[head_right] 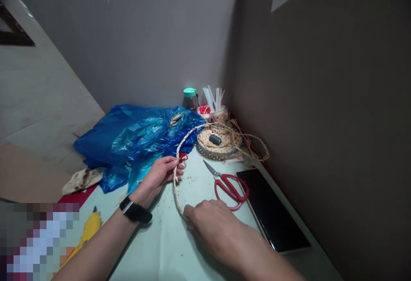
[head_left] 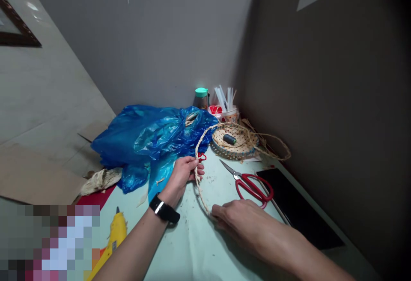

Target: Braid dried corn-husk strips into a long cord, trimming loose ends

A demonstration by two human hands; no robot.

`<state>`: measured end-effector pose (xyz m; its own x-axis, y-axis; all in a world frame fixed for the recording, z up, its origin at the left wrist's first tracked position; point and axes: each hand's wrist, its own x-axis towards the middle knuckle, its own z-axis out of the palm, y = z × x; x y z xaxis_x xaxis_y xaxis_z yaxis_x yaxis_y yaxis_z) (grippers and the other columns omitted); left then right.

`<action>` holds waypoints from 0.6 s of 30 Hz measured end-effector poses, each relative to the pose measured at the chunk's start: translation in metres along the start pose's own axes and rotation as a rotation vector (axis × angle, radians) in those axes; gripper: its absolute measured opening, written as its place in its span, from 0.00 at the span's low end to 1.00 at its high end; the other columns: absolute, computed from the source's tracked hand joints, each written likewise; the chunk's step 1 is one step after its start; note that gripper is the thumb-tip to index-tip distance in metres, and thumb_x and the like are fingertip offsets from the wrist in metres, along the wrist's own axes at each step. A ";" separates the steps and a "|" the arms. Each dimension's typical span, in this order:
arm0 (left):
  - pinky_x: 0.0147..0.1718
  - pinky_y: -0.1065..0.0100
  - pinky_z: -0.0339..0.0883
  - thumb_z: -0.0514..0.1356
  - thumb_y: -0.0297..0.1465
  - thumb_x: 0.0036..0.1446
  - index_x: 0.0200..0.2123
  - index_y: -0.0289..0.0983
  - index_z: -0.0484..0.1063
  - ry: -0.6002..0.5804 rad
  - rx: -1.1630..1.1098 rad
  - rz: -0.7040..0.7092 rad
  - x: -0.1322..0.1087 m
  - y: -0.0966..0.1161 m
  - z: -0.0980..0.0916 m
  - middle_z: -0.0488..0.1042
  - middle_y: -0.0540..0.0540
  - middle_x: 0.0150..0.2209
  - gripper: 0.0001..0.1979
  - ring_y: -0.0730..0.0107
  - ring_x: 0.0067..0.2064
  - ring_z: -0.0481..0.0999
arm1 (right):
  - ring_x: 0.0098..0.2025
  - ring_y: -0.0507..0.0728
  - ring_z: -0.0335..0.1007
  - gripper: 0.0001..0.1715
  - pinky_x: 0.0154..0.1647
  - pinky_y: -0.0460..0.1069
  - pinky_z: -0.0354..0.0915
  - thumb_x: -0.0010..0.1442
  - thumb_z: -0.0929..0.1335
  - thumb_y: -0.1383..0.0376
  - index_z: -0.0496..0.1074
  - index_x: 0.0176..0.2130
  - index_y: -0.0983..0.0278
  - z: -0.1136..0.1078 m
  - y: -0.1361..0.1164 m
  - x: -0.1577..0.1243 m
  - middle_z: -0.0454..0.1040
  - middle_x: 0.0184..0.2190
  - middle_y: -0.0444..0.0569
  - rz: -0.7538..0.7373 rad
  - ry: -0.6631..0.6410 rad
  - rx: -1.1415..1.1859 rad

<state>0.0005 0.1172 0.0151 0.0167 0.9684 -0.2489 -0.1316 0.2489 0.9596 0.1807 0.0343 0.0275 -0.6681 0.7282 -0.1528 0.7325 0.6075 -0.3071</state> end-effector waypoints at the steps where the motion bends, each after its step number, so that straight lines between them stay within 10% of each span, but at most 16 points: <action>1: 0.23 0.72 0.68 0.62 0.27 0.51 0.27 0.31 0.70 0.002 -0.008 0.004 0.002 -0.001 0.000 0.74 0.43 0.27 0.04 0.73 0.24 0.74 | 0.28 0.57 0.73 0.09 0.23 0.49 0.42 0.63 0.62 0.67 0.71 0.36 0.62 -0.007 0.002 0.000 0.75 0.27 0.49 -0.028 -0.004 -0.008; 12: 0.25 0.74 0.65 0.64 0.29 0.46 0.27 0.33 0.68 0.023 -0.098 0.089 0.018 -0.003 0.014 0.71 0.48 0.24 0.07 0.77 0.23 0.70 | 0.39 0.56 0.68 0.18 0.35 0.46 0.54 0.61 0.64 0.68 0.69 0.51 0.67 -0.066 0.056 0.081 0.74 0.40 0.56 0.078 0.385 0.120; 18: 0.20 0.77 0.54 0.61 0.30 0.47 0.26 0.34 0.66 0.108 -0.098 0.178 0.027 -0.006 0.018 0.67 0.51 0.23 0.06 0.81 0.20 0.62 | 0.29 0.51 0.65 0.16 0.28 0.44 0.52 0.63 0.60 0.65 0.74 0.32 0.67 -0.056 0.066 0.112 0.73 0.25 0.47 0.009 0.350 0.218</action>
<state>0.0198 0.1425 0.0053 -0.1211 0.9882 -0.0941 -0.2187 0.0659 0.9736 0.1616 0.1735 0.0432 -0.5492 0.8200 0.1610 0.6680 0.5466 -0.5051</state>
